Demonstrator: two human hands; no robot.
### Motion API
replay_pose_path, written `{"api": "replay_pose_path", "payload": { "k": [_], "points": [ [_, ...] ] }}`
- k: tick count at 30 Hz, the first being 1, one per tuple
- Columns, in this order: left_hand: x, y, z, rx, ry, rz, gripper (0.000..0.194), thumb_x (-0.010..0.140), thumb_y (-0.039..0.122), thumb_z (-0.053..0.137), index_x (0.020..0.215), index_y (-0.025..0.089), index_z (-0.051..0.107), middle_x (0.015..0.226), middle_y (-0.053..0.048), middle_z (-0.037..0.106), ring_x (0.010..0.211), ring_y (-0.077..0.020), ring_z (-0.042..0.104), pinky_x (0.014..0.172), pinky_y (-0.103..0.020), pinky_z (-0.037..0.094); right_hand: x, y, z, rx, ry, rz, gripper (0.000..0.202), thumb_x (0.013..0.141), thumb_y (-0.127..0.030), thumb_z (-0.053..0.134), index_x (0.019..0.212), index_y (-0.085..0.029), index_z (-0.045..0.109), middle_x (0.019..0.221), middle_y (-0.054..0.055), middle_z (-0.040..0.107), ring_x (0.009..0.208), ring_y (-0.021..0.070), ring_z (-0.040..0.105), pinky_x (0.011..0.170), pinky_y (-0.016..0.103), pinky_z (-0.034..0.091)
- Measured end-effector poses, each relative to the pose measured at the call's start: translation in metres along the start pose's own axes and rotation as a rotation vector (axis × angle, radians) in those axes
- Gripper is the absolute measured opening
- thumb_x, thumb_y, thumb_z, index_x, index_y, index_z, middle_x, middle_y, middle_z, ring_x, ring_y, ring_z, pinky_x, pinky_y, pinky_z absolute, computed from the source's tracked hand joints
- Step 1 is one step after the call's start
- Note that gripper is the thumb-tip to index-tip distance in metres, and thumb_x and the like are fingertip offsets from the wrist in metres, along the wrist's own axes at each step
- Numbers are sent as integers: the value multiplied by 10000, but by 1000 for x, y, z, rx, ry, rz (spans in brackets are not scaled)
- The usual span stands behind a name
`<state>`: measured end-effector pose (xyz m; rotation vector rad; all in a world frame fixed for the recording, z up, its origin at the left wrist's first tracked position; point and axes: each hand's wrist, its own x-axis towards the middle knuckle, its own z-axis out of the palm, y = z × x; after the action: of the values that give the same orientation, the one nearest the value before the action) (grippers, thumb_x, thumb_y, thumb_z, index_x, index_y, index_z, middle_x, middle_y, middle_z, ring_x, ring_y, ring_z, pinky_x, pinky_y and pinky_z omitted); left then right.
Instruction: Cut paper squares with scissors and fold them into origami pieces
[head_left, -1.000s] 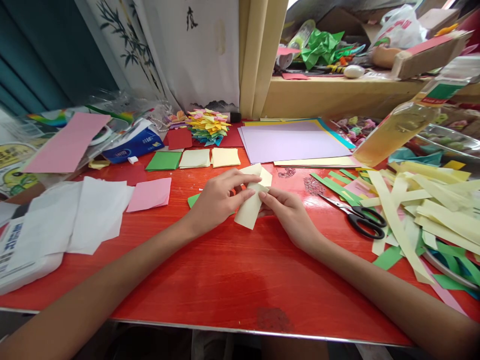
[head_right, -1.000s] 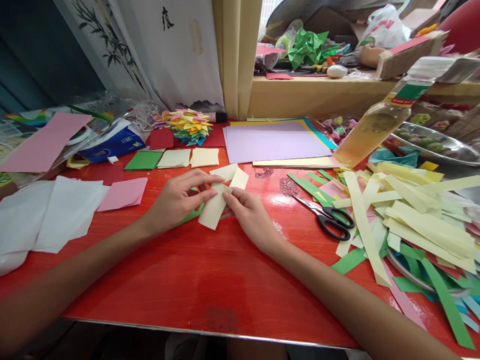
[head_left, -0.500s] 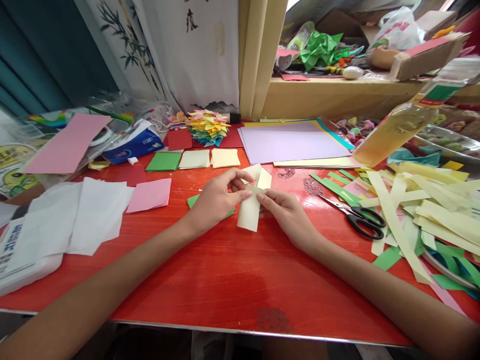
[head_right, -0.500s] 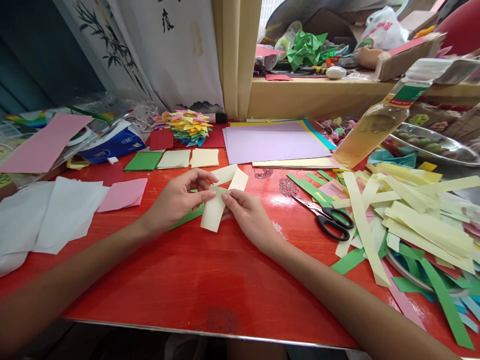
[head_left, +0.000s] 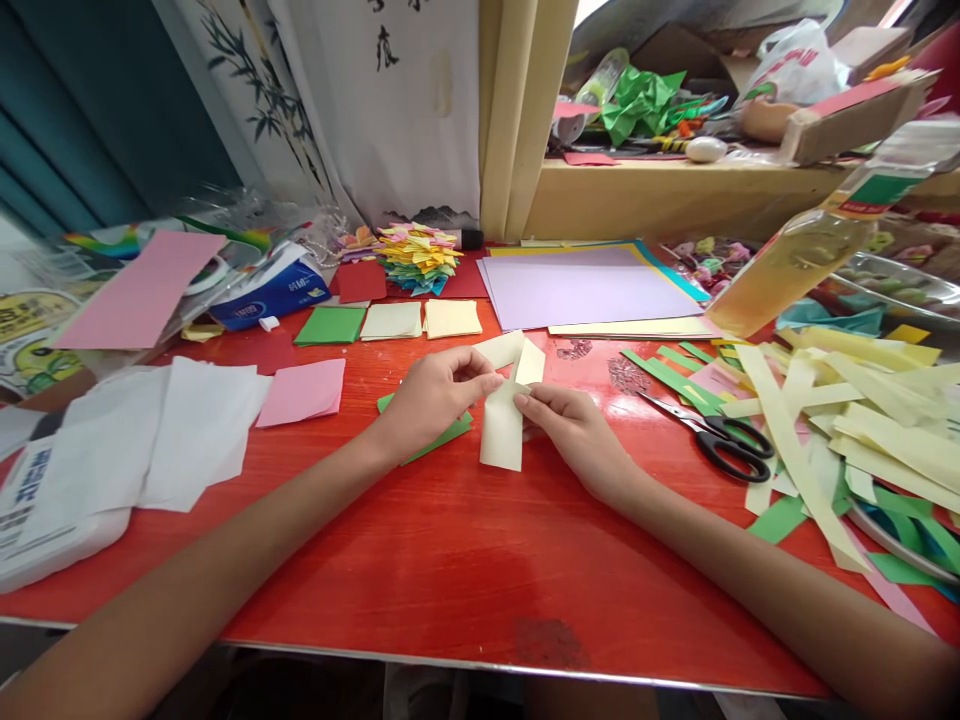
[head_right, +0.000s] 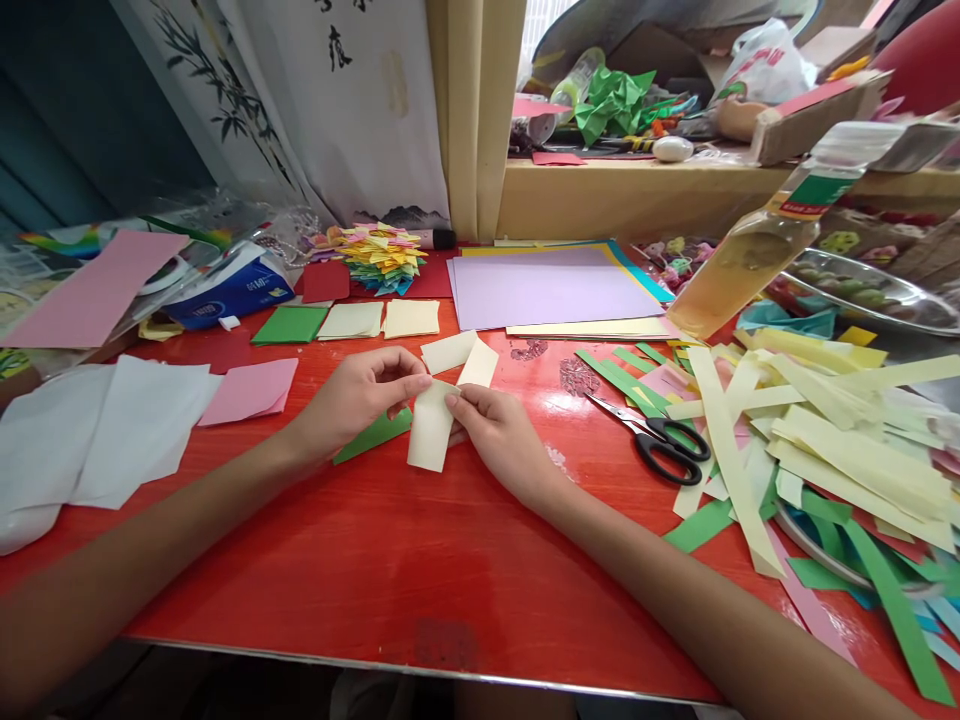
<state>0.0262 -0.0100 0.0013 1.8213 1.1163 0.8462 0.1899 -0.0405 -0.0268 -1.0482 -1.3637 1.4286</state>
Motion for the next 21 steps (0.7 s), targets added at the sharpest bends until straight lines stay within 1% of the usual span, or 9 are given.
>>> {"api": "replay_pose_path", "payload": {
  "k": [2, 4, 8, 10, 13, 17, 21],
  "points": [
    [-1, 1, 1, 94, 20, 60, 179, 808, 329, 485, 749, 164, 524, 722, 5, 526, 644, -106, 466, 567, -226, 362, 1, 1, -1, -19, -4, -20, 221, 821, -335, 514, 662, -181, 515, 663, -11, 556, 660, 130, 574, 658, 270, 472],
    [-2, 1, 2, 193, 10, 110, 183, 823, 328, 465, 740, 170, 506, 721, 10, 526, 667, -110, 471, 584, -228, 356, 1, 3, -2, -49, 3, -41, 226, 827, -333, 505, 658, -184, 503, 661, -13, 541, 652, 126, 554, 662, 271, 465],
    [-3, 2, 4, 370, -29, 164, 226, 831, 340, 464, 678, 173, 455, 633, 35, 472, 588, -94, 420, 554, -228, 308, 2, 5, -4, -74, 20, -47, 237, 837, -327, 493, 648, -183, 491, 663, -10, 531, 652, 124, 535, 667, 273, 461],
    [-3, 3, 4, 416, -39, 157, 256, 826, 347, 473, 644, 172, 432, 605, 43, 448, 561, -88, 400, 538, -229, 288, 2, 5, -4, -50, 21, -51, 225, 839, -327, 494, 667, -181, 506, 680, -5, 545, 669, 130, 551, 676, 275, 469],
    [-3, 5, 5, 440, -89, 104, 296, 817, 363, 486, 607, 172, 404, 578, 47, 432, 539, -86, 390, 519, -231, 269, 2, 5, -4, 11, 36, -55, 210, 835, -330, 505, 687, -182, 526, 714, 3, 581, 684, 142, 582, 682, 286, 486],
    [-3, 6, 5, 441, -141, 65, 304, 809, 381, 490, 605, 178, 393, 573, 44, 451, 536, -93, 398, 507, -235, 264, 1, 5, -4, 67, 80, -28, 208, 820, -342, 525, 689, -182, 547, 748, 17, 634, 682, 159, 612, 658, 296, 502],
    [-3, 6, 5, 422, -168, 51, 290, 797, 393, 497, 616, 177, 430, 578, 39, 486, 538, -96, 425, 512, -232, 279, 1, 4, -4, 76, 149, -18, 190, 811, -340, 538, 763, -171, 610, 766, 31, 663, 683, 170, 626, 648, 301, 511]
  ]
}}
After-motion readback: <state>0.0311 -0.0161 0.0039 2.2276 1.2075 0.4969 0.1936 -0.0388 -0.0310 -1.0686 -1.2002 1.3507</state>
